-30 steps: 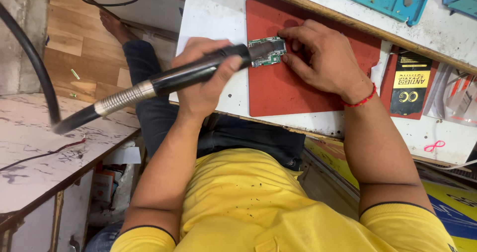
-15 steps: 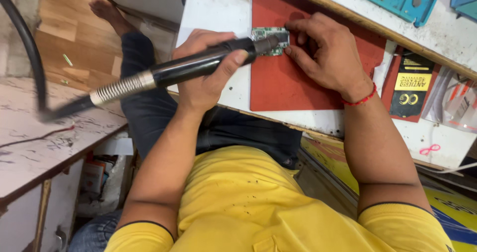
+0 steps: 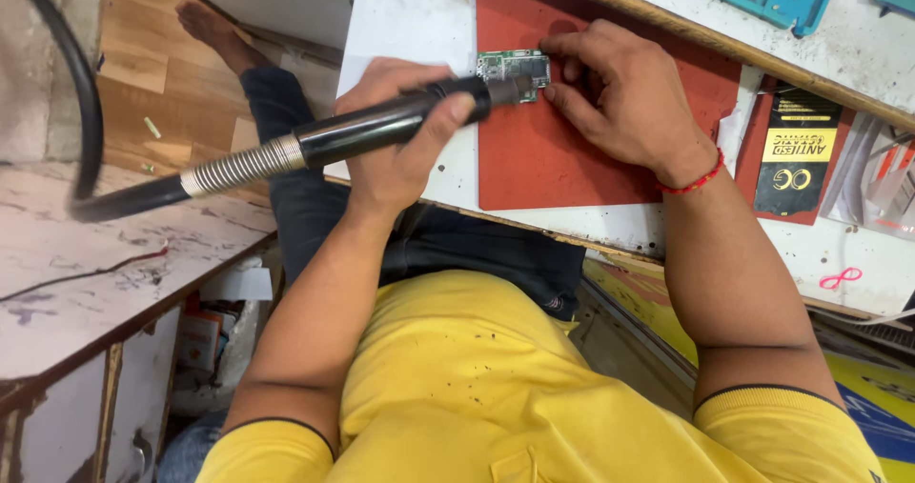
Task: The person uses a hot air gun to heat a small circuit board placed on a red mat. They hold the board steady with one hand while directing the hot air nozzle with the other, focusing on specific components.
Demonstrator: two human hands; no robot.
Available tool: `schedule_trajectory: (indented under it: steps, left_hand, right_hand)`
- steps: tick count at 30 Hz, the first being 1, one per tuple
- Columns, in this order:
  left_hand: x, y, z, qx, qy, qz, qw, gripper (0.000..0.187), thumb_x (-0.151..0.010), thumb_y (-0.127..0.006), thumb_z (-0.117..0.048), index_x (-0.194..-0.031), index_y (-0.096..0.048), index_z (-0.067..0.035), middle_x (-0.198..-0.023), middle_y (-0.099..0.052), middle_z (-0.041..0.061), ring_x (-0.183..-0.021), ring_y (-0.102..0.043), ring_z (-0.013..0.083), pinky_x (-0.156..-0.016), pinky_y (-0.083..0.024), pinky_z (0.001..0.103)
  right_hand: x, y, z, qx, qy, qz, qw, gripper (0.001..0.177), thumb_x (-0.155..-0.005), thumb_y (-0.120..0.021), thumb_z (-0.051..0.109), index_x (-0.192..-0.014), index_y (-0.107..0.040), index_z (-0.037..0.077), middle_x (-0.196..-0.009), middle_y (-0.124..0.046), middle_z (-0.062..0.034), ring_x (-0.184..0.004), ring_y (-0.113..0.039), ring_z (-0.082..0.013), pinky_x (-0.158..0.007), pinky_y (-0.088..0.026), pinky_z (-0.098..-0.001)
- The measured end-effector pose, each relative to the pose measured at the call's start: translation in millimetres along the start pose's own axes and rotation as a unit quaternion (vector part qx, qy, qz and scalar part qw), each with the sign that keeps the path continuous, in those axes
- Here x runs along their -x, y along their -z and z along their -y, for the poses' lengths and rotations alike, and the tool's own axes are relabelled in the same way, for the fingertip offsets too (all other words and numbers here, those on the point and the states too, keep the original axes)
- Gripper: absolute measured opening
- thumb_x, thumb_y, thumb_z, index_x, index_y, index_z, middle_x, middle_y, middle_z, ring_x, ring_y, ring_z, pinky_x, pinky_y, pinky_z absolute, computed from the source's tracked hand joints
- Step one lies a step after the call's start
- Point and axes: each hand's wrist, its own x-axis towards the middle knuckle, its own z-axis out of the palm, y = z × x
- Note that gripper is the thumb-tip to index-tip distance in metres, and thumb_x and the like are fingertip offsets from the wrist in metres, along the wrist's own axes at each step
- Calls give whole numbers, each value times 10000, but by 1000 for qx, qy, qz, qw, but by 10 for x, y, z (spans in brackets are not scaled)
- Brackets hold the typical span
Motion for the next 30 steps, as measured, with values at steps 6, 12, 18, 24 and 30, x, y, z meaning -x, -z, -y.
schedule_trajectory:
  steps: [6,12,18,24,30]
  left_hand:
    - [-55,-10,43,-37,-43,12,998,351,-969,-848,-320,-1143,-734,-37,-1020,-722,75,-969,-705,173,-891,-581,294]
    - [-9,-9,23,-12,37,-11,999,402,-954,-814,-387,-1123,-733,-30,-1037,-707,94,-935,-709,176,-857,-581,307]
    - [-38,-56,54,-38,1,-35,999,386,-961,-825,-376,-1103,-741,-27,-1056,-714,103,-962,-711,189,-876,-581,313]
    - [5,-23,79,-17,20,-10,1000,387,-947,-826,-371,-1097,-740,-25,-1031,-720,90,-952,-706,192,-877,-577,313]
    - [-26,-31,2,-5,14,-33,999,385,-951,-822,-362,-1091,-726,-17,-1023,-710,93,-971,-690,188,-893,-574,320]
  right_hand:
    - [-16,1,14,24,37,-17,999,355,-908,-792,116,-1249,-709,71,-940,-625,-81,-814,-635,-264,-713,-516,-374]
    - [-6,-1,29,-3,0,-7,1000,355,-912,-790,125,-1250,-705,58,-921,-622,-89,-761,-619,-257,-672,-505,-374]
    - [-25,-16,29,-4,24,-34,999,341,-908,-780,95,-1234,-698,36,-921,-619,-99,-812,-627,-287,-724,-515,-391]
    - [10,-41,5,-1,13,-37,999,342,-938,-761,85,-1268,-689,27,-936,-622,-113,-831,-628,-295,-733,-511,-398]
    - [-15,-26,53,11,7,-25,1000,364,-918,-762,74,-1272,-687,36,-906,-615,-108,-813,-623,-293,-716,-503,-401]
